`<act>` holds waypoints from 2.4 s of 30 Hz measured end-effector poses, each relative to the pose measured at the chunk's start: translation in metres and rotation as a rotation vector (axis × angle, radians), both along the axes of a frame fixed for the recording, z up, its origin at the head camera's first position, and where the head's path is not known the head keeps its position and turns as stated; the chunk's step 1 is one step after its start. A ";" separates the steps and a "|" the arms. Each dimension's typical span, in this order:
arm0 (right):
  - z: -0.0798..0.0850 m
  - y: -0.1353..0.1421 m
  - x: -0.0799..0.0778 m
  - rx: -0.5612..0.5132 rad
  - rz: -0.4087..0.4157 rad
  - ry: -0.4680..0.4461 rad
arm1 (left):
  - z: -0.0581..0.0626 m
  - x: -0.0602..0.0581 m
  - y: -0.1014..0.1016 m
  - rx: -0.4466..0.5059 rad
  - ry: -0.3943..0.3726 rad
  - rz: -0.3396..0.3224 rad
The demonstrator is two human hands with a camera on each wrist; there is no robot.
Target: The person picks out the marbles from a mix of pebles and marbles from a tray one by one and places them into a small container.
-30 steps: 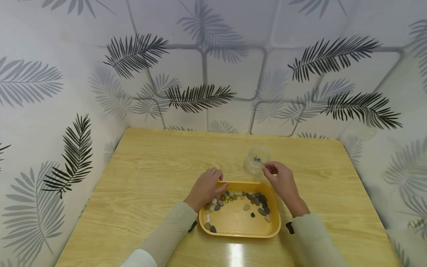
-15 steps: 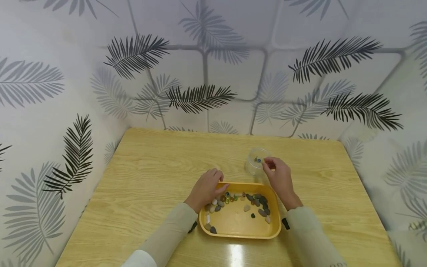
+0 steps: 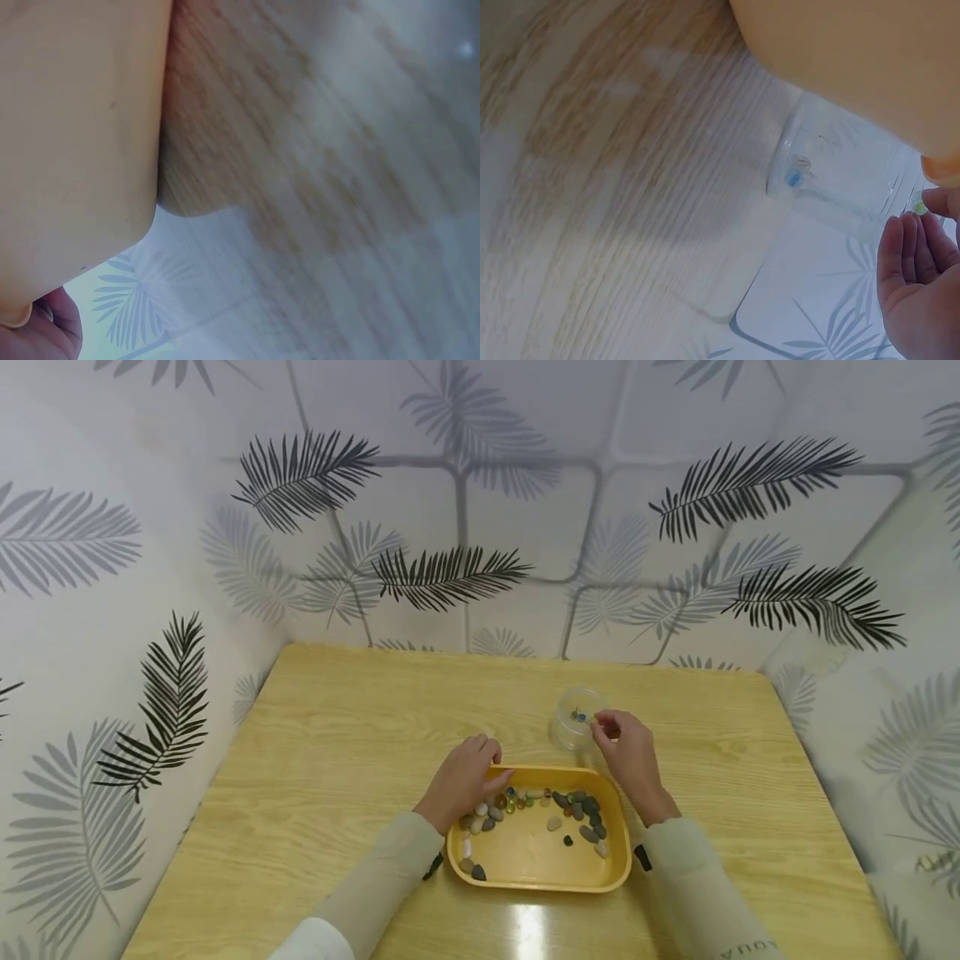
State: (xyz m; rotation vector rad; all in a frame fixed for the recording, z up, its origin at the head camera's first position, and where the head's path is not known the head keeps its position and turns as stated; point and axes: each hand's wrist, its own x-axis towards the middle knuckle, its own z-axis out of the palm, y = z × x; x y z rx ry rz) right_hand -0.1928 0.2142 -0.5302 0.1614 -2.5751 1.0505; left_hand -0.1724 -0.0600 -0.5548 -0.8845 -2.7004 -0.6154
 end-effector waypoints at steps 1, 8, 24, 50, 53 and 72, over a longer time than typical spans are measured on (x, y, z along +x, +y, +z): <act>0.000 0.001 -0.001 0.006 0.000 -0.003 | 0.000 0.000 0.000 -0.001 -0.003 0.000; 0.001 0.003 -0.002 0.020 0.035 -0.019 | 0.001 0.000 0.000 0.008 -0.004 -0.004; 0.004 0.003 0.000 0.012 0.049 -0.031 | 0.001 0.002 -0.001 0.010 -0.021 0.003; 0.023 0.002 0.023 0.015 0.084 0.041 | -0.001 0.002 0.000 0.026 0.004 -0.007; 0.024 0.001 0.027 0.016 0.097 0.043 | -0.002 0.001 0.000 0.018 0.007 -0.008; 0.015 -0.016 0.051 0.031 0.207 -0.006 | -0.003 0.001 0.000 0.047 -0.037 0.007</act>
